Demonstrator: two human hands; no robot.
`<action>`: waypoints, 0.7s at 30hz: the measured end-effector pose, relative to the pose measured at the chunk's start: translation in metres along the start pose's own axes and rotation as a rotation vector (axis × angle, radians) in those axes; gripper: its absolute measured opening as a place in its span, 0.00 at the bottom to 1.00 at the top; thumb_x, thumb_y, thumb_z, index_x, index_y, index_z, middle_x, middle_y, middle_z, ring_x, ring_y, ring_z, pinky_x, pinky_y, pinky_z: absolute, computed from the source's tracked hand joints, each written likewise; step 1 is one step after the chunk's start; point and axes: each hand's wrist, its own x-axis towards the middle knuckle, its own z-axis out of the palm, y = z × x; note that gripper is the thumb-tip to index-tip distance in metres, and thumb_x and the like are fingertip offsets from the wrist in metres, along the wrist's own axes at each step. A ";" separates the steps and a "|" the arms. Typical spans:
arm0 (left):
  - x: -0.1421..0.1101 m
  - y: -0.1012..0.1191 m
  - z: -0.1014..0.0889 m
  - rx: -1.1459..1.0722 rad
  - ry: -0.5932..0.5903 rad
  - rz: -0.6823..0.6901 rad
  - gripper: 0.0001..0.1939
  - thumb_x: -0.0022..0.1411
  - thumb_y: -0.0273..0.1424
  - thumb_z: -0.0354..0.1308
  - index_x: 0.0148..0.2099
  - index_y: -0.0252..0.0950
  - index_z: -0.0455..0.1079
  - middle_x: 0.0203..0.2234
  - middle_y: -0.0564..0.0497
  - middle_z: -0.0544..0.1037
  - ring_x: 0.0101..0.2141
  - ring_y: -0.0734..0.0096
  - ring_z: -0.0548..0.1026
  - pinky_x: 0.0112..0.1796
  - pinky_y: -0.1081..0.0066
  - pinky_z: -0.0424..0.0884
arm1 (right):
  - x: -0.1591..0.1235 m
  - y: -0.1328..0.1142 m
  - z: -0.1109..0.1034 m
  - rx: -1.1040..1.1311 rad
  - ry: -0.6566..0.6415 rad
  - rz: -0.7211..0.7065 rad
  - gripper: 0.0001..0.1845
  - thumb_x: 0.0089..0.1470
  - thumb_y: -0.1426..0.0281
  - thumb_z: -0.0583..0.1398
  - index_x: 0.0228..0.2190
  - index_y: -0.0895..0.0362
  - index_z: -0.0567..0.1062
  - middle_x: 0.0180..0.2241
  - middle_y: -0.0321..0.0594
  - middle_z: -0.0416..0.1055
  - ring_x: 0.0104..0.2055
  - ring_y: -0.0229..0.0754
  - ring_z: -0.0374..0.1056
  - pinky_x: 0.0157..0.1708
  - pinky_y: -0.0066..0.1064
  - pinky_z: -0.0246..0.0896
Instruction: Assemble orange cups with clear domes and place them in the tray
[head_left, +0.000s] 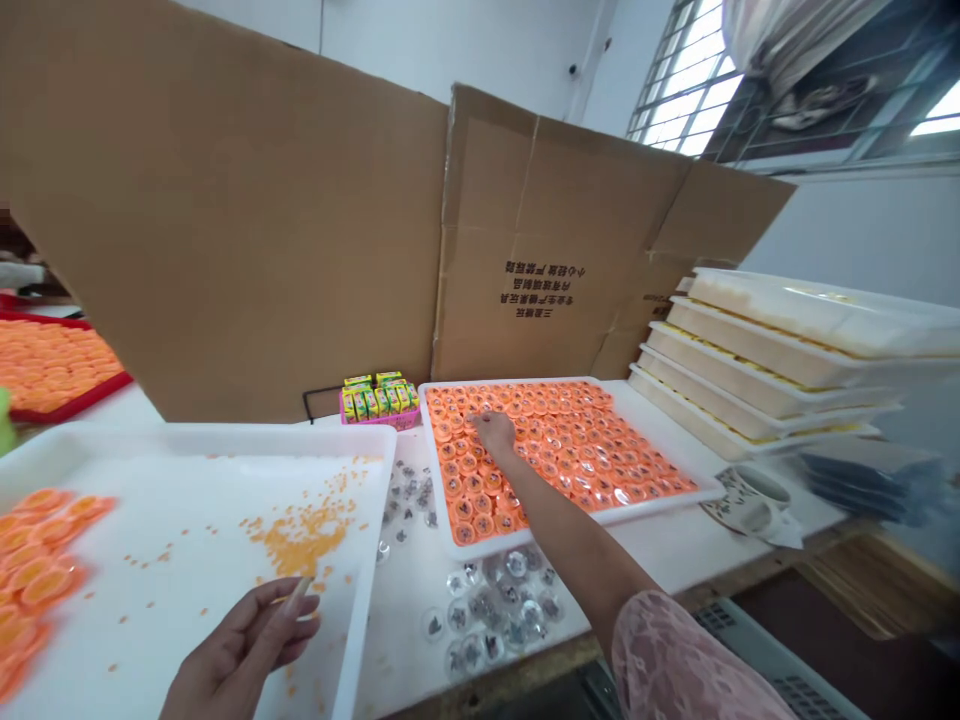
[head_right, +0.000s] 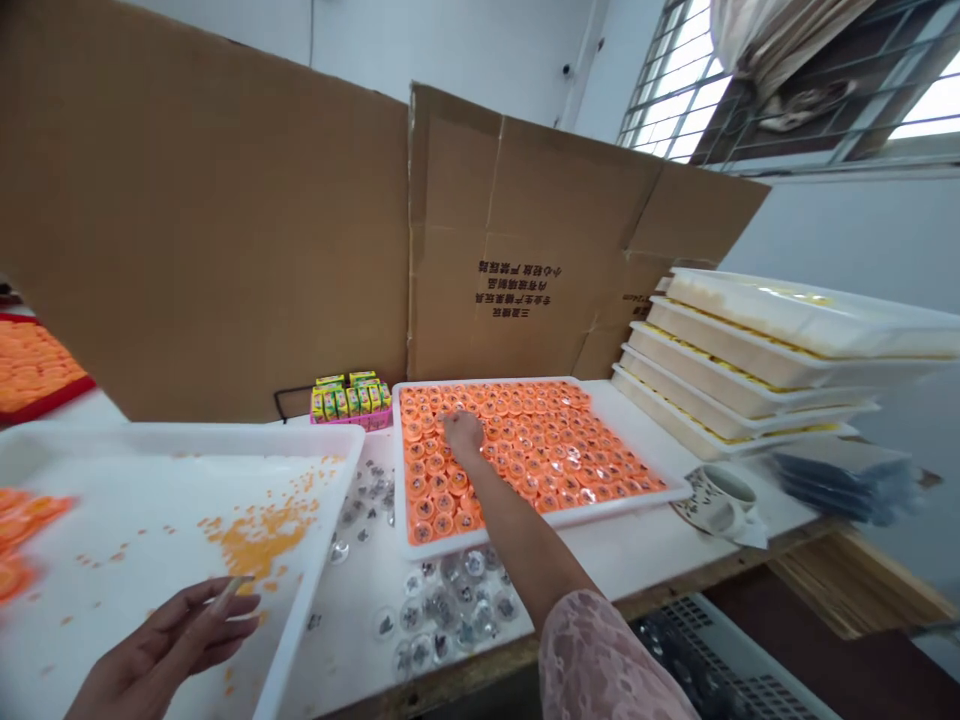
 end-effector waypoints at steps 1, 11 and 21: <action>-0.002 0.003 0.002 -0.011 0.019 0.018 0.32 0.45 0.52 0.60 0.46 0.35 0.65 0.36 0.44 0.79 0.38 0.56 0.77 0.39 0.64 0.74 | -0.003 -0.001 -0.002 -0.006 0.015 -0.036 0.14 0.48 0.62 0.58 0.21 0.58 0.74 0.21 0.41 0.69 0.28 0.42 0.65 0.30 0.29 0.56; -0.020 0.022 0.010 -0.174 -0.018 0.199 0.18 0.55 0.45 0.55 0.28 0.34 0.68 0.20 0.51 0.73 0.22 0.72 0.72 0.25 0.73 0.66 | -0.095 -0.119 0.035 0.347 -0.192 -0.734 0.14 0.52 0.62 0.55 0.35 0.58 0.74 0.34 0.43 0.72 0.34 0.42 0.66 0.36 0.33 0.61; -0.024 0.010 0.002 -0.518 0.040 0.313 0.23 0.56 0.50 0.53 0.24 0.34 0.67 0.14 0.49 0.71 0.14 0.77 0.65 0.17 0.76 0.59 | -0.248 -0.279 0.190 0.226 -0.950 -1.275 0.13 0.53 0.74 0.57 0.41 0.54 0.74 0.42 0.40 0.70 0.39 0.38 0.68 0.40 0.30 0.62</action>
